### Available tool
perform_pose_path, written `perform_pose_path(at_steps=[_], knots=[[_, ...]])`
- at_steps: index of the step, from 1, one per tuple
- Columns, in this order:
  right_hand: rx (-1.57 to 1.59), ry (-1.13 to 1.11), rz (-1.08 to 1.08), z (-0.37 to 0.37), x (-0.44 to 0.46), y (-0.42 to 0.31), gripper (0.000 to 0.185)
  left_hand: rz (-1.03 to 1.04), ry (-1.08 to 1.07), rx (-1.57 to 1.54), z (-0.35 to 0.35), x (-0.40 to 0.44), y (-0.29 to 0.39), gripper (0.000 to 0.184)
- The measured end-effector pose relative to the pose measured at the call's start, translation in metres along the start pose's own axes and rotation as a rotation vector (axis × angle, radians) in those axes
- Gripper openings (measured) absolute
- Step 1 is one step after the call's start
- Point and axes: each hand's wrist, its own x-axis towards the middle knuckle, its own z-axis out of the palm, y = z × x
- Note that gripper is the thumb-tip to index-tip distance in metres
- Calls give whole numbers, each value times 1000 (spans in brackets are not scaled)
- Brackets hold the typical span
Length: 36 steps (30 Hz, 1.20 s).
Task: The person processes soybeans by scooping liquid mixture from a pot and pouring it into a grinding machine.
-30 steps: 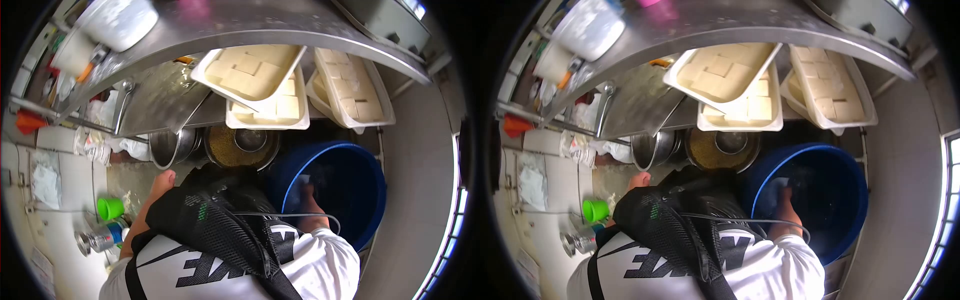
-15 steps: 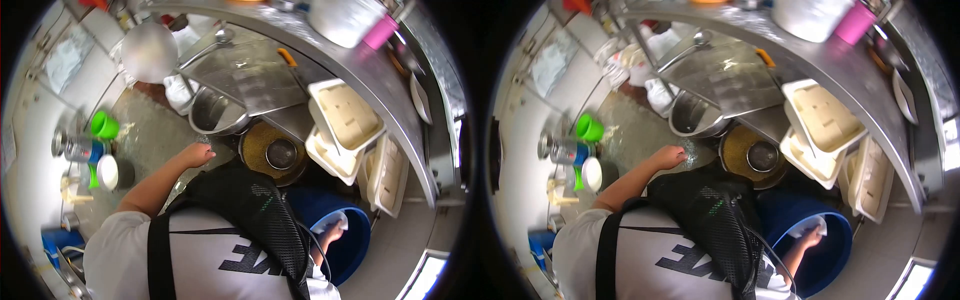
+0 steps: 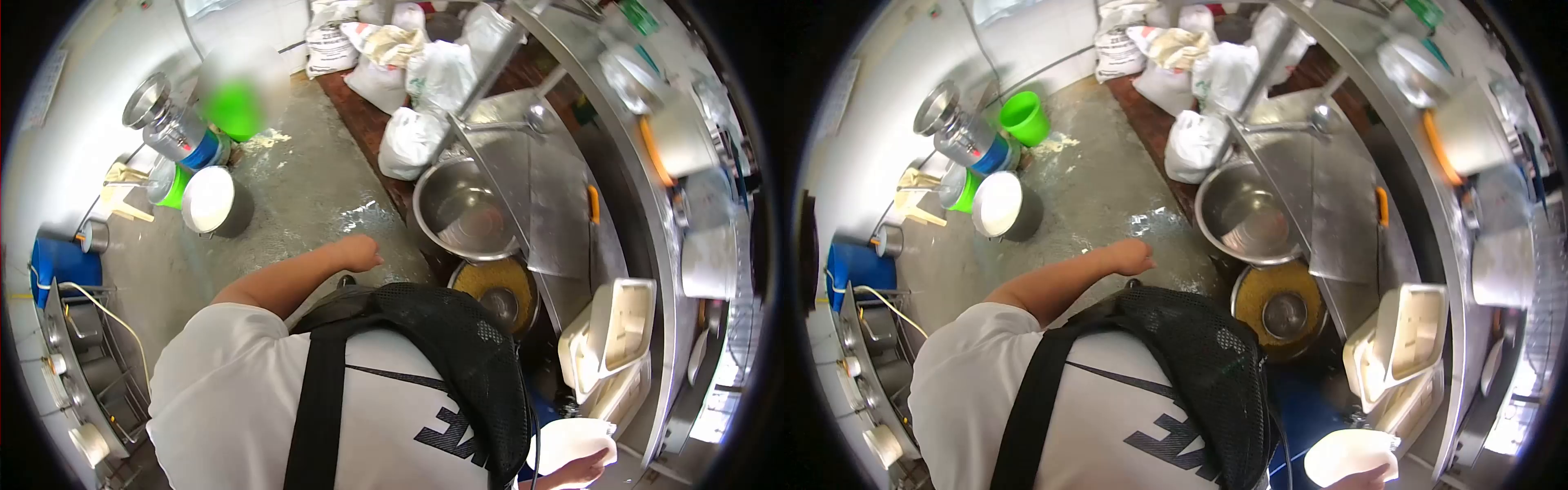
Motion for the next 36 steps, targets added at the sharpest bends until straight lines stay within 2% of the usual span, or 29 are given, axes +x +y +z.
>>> perform_pose_path(at_steps=[1,3,4,5,7,9,11,13,17,21,22,26,27,29,31,32,36], knots=[[18,1,-13,2,1,-15,72,-15,12,-11,-8,-6,-18,46],[254,178,-518,4,0,-45,55,-4,42,5,-20,-16,-48,46],[441,-37,-166,-5,-5,-81,55,-20,55,-7,-27,-22,-61,46],[525,-166,54,-14,-11,-119,55,-30,89,-27,-34,-29,-75,46],[686,-272,-20,-14,-25,-174,38,-63,140,-62,-40,-44,-104,46],[985,-398,-5,-24,-54,-249,42,-79,312,-153,-36,-58,-131,45],[1158,-471,-139,17,-80,-304,40,-146,334,-194,-35,-78,-154,45],[1121,-686,-186,14,-116,-371,41,-211,349,-233,-26,-97,-174,44],[1162,-956,-559,11,-189,-495,45,-400,447,-346,-6,-147,-208,46],[1236,-1278,-605,32,-280,-607,41,-644,480,-483,22,-211,-236,47],[1288,-1269,-670,40,-305,-630,41,-709,452,-507,29,-230,-242,47],[1209,-1390,-766,38,-387,-708,38,-1009,520,-733,110,-287,-289,48],[1167,-1410,-783,40,-405,-726,40,-1008,582,-702,172,-298,-316,47],[1118,-1438,-803,52,-437,-755,42,-1137,566,-789,162,-318,-299,46],[1017,-1101,-1276,60,-460,-790,45,-1257,567,-875,148,-335,-285,45],[1075,-1221,-1311,44,-463,-807,48,-1304,574,-911,131,-339,-281,45],[911,-1258,-1676,2,-497,-887,49,-1442,670,-1059,37,-340,-270,46]])
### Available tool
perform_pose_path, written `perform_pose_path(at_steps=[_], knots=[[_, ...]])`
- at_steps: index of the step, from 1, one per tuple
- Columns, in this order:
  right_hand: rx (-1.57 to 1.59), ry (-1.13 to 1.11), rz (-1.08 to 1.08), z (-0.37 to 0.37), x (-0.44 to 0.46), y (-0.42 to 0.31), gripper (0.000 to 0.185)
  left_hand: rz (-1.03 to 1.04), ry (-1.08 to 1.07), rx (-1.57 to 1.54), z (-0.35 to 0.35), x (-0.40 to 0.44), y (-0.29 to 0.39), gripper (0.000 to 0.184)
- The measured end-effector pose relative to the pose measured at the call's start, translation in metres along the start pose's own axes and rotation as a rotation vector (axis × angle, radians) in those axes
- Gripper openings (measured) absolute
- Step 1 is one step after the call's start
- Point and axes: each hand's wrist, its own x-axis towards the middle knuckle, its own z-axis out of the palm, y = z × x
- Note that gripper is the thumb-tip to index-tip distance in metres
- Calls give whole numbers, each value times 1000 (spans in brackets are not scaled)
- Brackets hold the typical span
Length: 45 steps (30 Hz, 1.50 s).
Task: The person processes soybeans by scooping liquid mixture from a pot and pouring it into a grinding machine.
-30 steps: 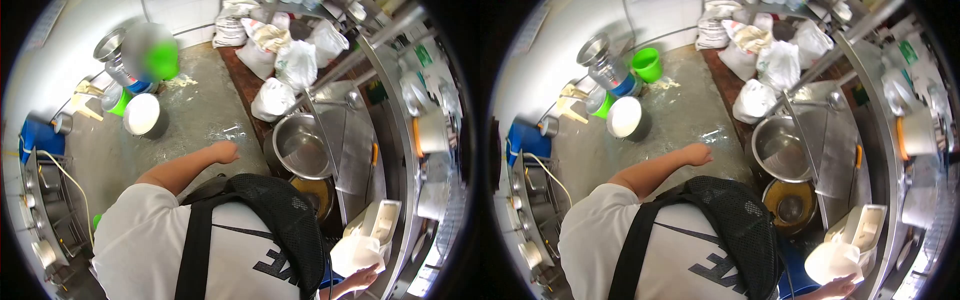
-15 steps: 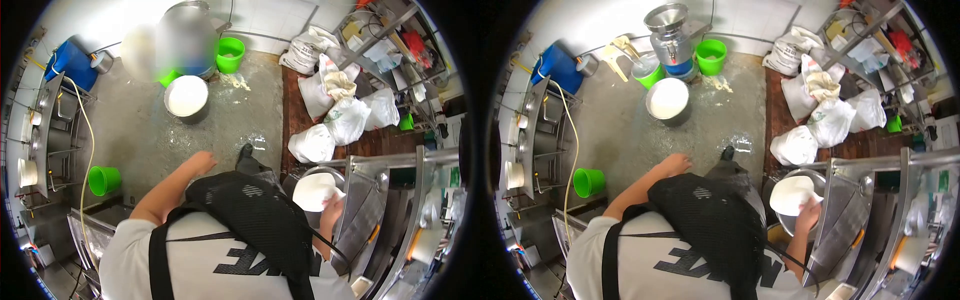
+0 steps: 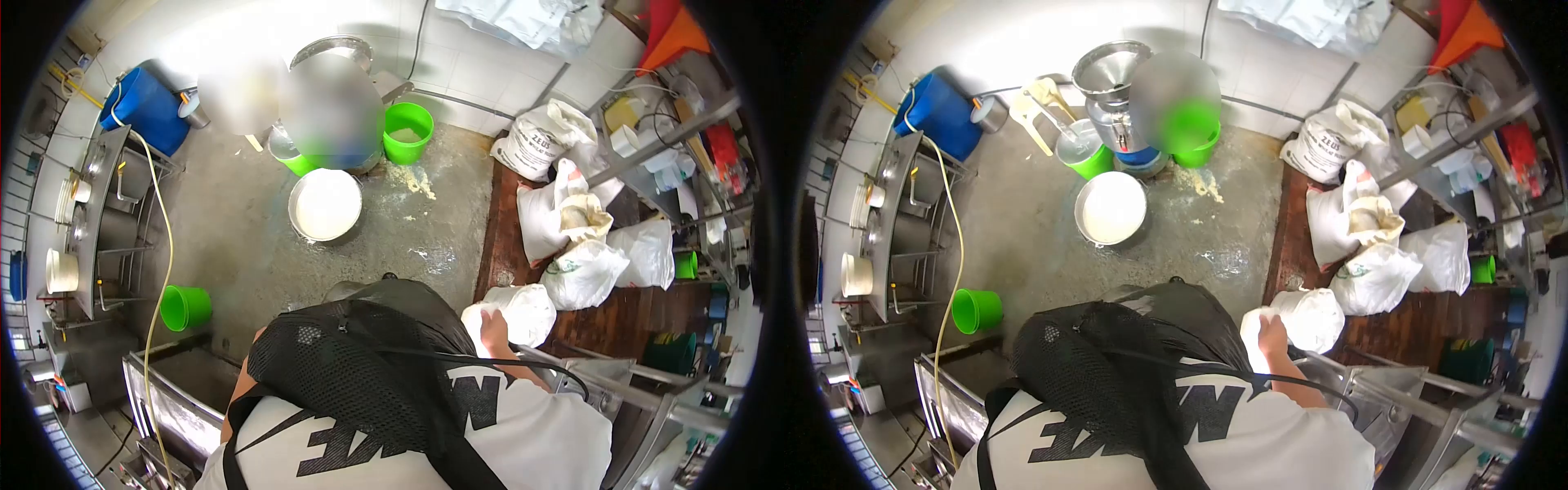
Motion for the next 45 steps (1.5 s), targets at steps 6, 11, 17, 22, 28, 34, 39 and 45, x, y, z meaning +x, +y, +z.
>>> perform_pose_path(at_steps=[6,11,17,22,28,34,39,45], knots=[[-21,-33,-314,-31,127,-123,44,-82,55,-139,-38,-10,87,46],[-71,-125,-506,-56,229,-242,48,-55,172,-136,-50,4,89,45],[-236,-15,-564,-67,348,-396,60,114,276,-153,-78,16,69,43],[-151,84,-468,-98,362,-461,64,189,327,-227,-97,43,12,37],[220,223,-253,-43,288,-438,60,100,287,-218,-114,70,-96,35],[73,365,-339,71,192,-394,41,-32,299,-230,-142,84,-231,28],[-174,115,-230,111,113,-390,57,43,365,-210,-197,99,-286,28],[-310,-35,-186,131,106,-425,60,-17,436,-187,-259,145,-278,37]])
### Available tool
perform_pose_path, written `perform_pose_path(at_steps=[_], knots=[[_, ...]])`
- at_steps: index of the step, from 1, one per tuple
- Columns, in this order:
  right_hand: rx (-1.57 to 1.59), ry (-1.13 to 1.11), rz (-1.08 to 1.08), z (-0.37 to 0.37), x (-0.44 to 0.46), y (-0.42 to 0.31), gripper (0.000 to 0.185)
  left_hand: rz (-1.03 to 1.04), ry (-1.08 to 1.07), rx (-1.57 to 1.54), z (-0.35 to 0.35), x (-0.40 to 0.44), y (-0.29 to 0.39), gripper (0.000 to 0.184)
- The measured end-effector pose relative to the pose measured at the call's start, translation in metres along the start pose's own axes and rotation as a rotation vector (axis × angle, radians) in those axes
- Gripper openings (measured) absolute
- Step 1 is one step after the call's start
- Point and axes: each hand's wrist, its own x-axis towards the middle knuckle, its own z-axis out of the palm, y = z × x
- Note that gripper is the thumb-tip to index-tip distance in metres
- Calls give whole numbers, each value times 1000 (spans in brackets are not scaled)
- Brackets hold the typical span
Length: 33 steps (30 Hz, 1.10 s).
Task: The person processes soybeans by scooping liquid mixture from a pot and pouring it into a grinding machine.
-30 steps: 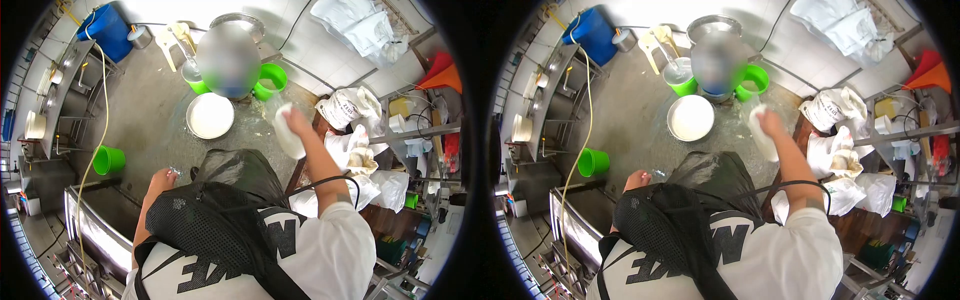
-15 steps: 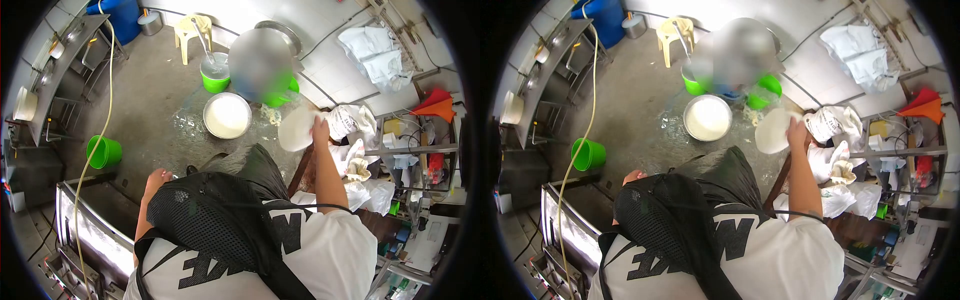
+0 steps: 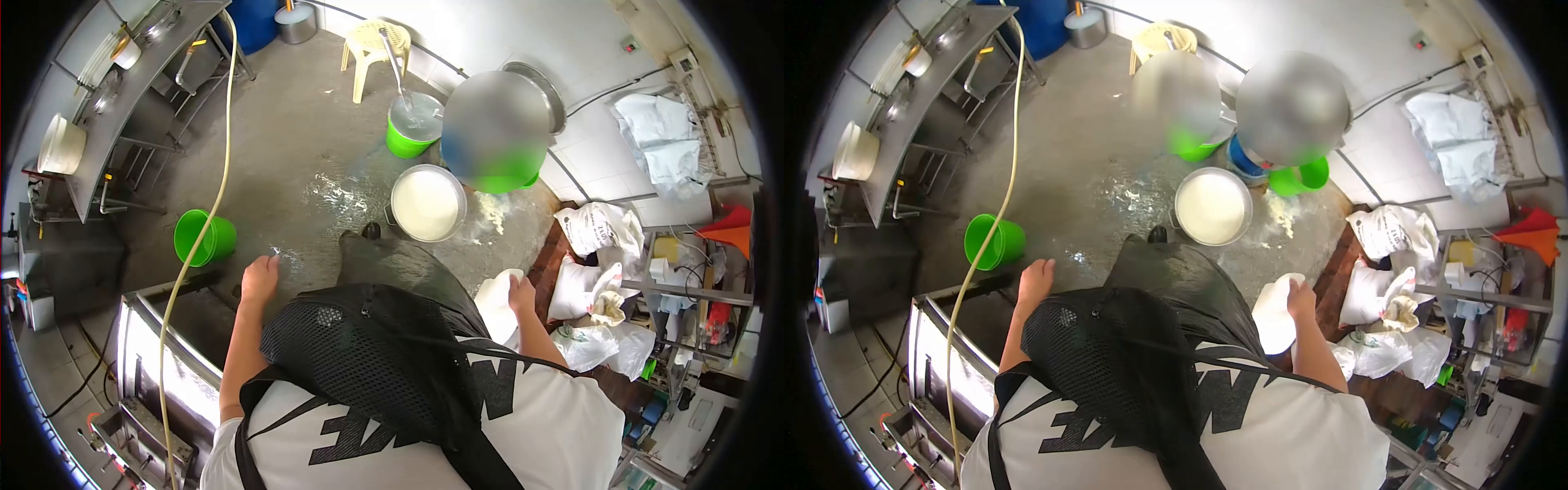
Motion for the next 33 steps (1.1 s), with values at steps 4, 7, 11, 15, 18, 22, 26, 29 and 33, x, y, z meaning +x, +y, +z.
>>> perform_pose_path(at_steps=[4,7,11,15,18,22,26,29,33], knots=[[-82,-223,-157,-1,39,-108,59,93,-70,-82,-22,44,30,37],[-193,-399,-246,23,89,-222,57,80,-87,-84,-32,86,31,35],[-554,-654,-630,116,215,-368,34,46,-93,-44,-66,144,44,33],[-491,-633,-885,76,237,-603,31,17,-56,-38,-123,185,84,34],[-498,-676,-967,15,196,-749,30,48,-14,-67,-144,219,84,35],[-498,-536,-1209,-34,190,-834,29,-36,-51,-103,-155,262,67,35],[-288,-414,-1069,26,267,-785,25,-126,-148,-80,-146,298,28,37],[-266,-414,-999,97,332,-679,24,-209,-249,-26,-168,340,17,39],[-243,-552,-351,126,317,-497,62,-80,-288,0,-196,410,-4,39]])
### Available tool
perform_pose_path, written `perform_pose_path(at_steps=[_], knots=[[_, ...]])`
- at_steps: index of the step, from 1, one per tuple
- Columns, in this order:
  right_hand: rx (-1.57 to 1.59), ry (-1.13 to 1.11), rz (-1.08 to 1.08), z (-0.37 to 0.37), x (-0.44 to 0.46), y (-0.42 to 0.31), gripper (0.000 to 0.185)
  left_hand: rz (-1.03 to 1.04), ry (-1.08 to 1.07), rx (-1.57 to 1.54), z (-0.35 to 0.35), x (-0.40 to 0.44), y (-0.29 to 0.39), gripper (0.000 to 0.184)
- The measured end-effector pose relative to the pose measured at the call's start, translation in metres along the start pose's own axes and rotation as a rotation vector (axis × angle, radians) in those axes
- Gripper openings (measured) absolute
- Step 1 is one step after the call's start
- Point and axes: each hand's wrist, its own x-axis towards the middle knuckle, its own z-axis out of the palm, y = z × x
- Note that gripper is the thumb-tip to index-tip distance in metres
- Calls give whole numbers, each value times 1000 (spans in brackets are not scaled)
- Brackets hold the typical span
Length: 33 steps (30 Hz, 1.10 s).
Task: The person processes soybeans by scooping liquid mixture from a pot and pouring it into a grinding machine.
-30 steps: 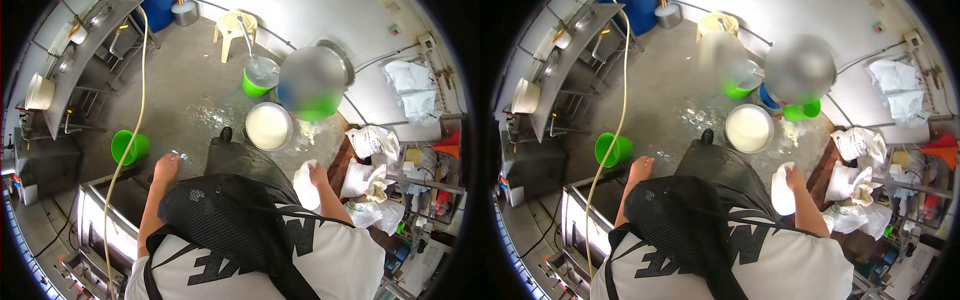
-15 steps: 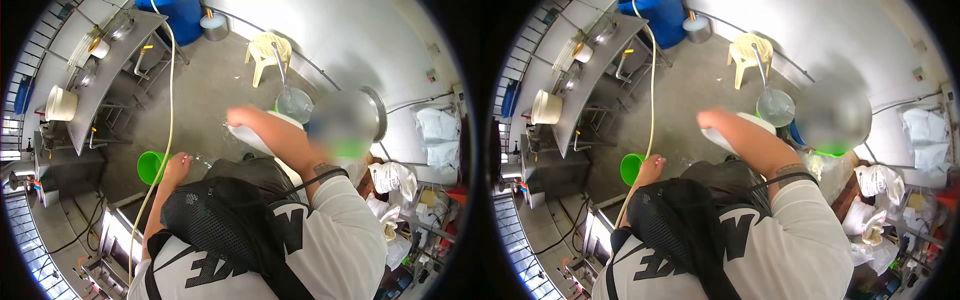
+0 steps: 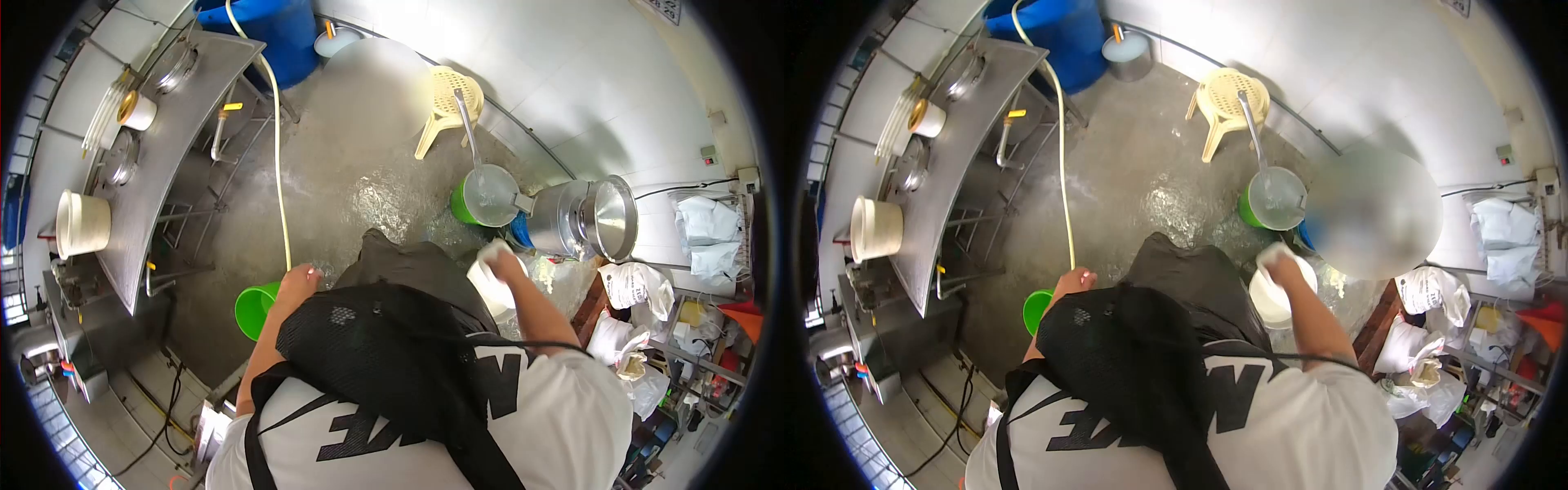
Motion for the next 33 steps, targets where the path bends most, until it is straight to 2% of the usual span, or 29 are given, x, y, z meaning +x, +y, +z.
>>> perform_pose_path(at_steps=[1,2,3,4,5,7,9,11,13,15,17,19,20,22,23,25,29,31,33], knots=[[100,74,160,-2,-46,-3,69,90,17,28,-11,18,2,38],[148,19,273,14,-67,16,72,110,3,40,-21,36,11,38],[240,69,340,34,-92,30,64,103,7,102,-32,52,24,36],[369,29,486,47,-112,37,57,106,10,173,-41,68,39,34],[410,34,529,68,-125,47,57,147,-15,209,-41,93,45,34],[539,166,710,124,-151,64,53,438,41,253,-34,151,55,27],[573,139,867,141,-177,56,54,565,-12,304,-37,188,104,25],[703,198,911,151,-192,41,54,696,-66,361,-27,210,171,23],[785,233,960,158,-191,37,56,629,-144,386,-9,216,242,23],[936,261,1027,164,-179,42,55,708,-181,479,21,217,305,24],[978,315,1005,198,-154,58,56,788,-220,582,55,209,369,25],[1023,436,1021,200,-138,61,55,1059,-327,653,89,195,420,28],[1026,449,1005,200,-130,66,54,1080,-370,694,107,196,439,28],[1056,412,992,194,-105,85,51,1409,-413,593,144,206,472,33],[1090,350,995,187,-95,93,49,1411,-442,617,158,201,490,33],[1077,303,1015,179,-71,106,48,1175,-543,619,184,180,534,36],[1072,267,1081,172,-20,136,45,1119,-633,629,234,177,585,39],[1119,252,1117,179,11,152,43,1179,-665,630,257,193,591,39],[1072,197,1215,190,40,158,41,1139,-710,658,279,216,584,39]])
